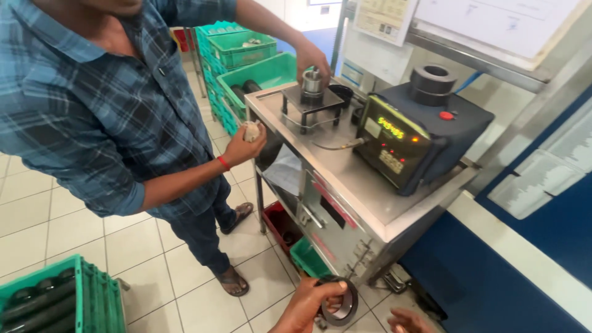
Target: Operating a CNC lathe and measuring metal components.
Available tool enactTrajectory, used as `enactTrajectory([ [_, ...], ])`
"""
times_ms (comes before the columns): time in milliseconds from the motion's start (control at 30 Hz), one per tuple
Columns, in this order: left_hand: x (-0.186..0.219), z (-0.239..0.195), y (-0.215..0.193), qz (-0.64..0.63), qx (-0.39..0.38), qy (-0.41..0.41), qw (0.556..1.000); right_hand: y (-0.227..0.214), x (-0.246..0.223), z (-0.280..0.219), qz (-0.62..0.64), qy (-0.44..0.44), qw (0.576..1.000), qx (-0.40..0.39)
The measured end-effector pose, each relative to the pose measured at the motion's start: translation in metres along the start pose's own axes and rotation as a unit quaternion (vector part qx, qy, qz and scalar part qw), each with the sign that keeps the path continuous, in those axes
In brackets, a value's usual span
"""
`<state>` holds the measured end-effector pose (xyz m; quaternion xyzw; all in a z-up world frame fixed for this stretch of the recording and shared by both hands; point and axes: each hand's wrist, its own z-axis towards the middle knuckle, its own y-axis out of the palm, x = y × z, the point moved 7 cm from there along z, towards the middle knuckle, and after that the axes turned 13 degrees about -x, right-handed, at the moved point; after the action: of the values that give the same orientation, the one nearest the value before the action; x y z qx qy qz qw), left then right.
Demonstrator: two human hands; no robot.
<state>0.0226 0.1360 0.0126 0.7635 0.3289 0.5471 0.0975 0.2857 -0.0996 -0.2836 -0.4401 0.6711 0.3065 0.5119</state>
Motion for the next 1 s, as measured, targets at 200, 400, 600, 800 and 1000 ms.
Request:
enactTrajectory([
  [200, 0.042, -0.039, -0.022, -0.120, 0.002, 0.011, 0.993, 0.176, -0.322, -0.044, -0.131, -0.082, 0.988, -0.006],
  [400, 0.076, -0.056, -0.046, -0.172, -0.016, 0.026, 0.985, 0.272, -0.412, -0.022, -0.176, -0.196, 0.958, -0.114],
  [600, 0.106, -0.039, -0.070, -0.273, 0.007, 0.013, 0.962, 0.295, -0.450, 0.015, -0.238, -0.283, 0.927, -0.064],
  [800, 0.149, 0.022, -0.099, -0.230, -0.052, 0.047, 0.971, 0.285, -0.470, 0.086, -0.258, -0.322, 0.910, -0.030],
  [1000, 0.242, 0.077, -0.106, -0.132, -0.034, 0.025, 0.990, 0.256, -0.508, 0.167, -0.265, -0.385, 0.881, 0.077],
])
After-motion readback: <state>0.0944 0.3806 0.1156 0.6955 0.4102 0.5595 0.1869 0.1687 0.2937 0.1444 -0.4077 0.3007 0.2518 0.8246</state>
